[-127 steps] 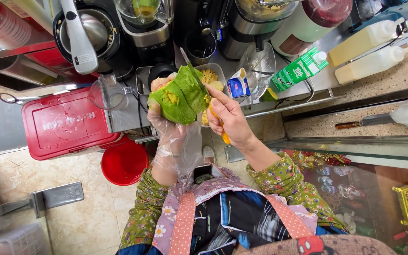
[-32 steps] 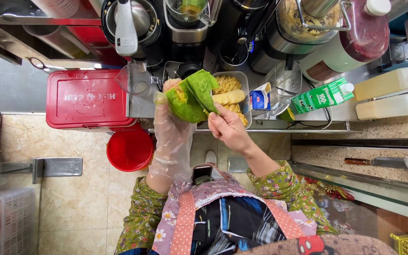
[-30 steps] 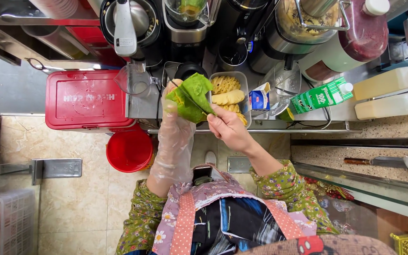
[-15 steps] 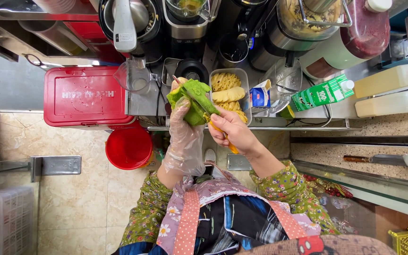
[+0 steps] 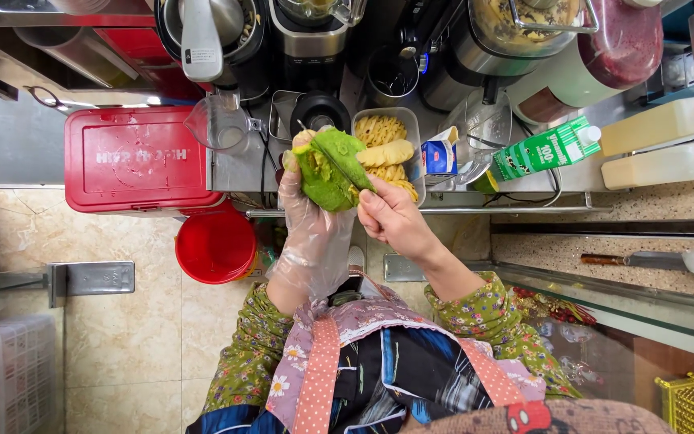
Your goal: The person cuts an avocado in half with a knife, removes the pit, scoops the flesh into a blender jar, discards the skin, then pours milk from a carton into the blender and stirs the mixture with a spoon to prepare an avocado drink.
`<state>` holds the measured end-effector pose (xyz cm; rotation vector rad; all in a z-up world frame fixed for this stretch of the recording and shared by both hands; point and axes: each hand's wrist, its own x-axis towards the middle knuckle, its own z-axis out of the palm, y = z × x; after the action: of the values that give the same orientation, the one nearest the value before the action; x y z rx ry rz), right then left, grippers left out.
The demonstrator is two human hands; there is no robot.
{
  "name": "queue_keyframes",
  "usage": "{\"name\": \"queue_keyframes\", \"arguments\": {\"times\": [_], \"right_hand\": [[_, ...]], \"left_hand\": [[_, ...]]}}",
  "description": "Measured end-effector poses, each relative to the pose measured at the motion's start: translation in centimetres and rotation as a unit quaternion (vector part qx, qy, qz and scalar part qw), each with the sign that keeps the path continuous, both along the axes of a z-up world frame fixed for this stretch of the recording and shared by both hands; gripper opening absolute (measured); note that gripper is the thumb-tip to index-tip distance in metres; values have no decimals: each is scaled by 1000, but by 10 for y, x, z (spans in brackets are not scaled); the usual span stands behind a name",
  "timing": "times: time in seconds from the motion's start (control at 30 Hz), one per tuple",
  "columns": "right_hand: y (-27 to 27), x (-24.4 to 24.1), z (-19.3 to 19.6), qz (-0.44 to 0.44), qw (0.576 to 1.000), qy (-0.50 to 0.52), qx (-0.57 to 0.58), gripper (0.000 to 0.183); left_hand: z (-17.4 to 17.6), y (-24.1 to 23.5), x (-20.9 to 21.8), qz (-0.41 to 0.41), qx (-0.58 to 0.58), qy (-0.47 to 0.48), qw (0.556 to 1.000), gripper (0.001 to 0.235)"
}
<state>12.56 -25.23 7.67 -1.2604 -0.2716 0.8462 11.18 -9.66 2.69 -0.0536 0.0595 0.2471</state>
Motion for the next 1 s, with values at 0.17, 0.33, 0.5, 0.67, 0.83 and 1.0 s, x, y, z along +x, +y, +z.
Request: {"name": "queue_keyframes", "arguments": {"times": [0.17,0.33,0.5,0.67,0.83,1.0], "right_hand": [[-6,-2,-17,-63,998,3,23,28],[-2,7,-3,-106,993,33,32,29],[-3,14,-4,-125,984,109,69,35],[-12,18,-1,-125,983,99,92,33],[-22,20,-2,-93,994,15,55,34],[-14,12,13,-77,996,14,47,38]], "left_hand": [[2,-2,2,21,-12,-31,999,48],[4,-2,1,42,0,-66,997,49],[7,3,-2,28,20,-52,998,55],[21,17,-7,-21,50,-30,998,57],[11,11,-5,-64,66,48,995,55],[8,2,-3,-48,38,23,998,48]]}}
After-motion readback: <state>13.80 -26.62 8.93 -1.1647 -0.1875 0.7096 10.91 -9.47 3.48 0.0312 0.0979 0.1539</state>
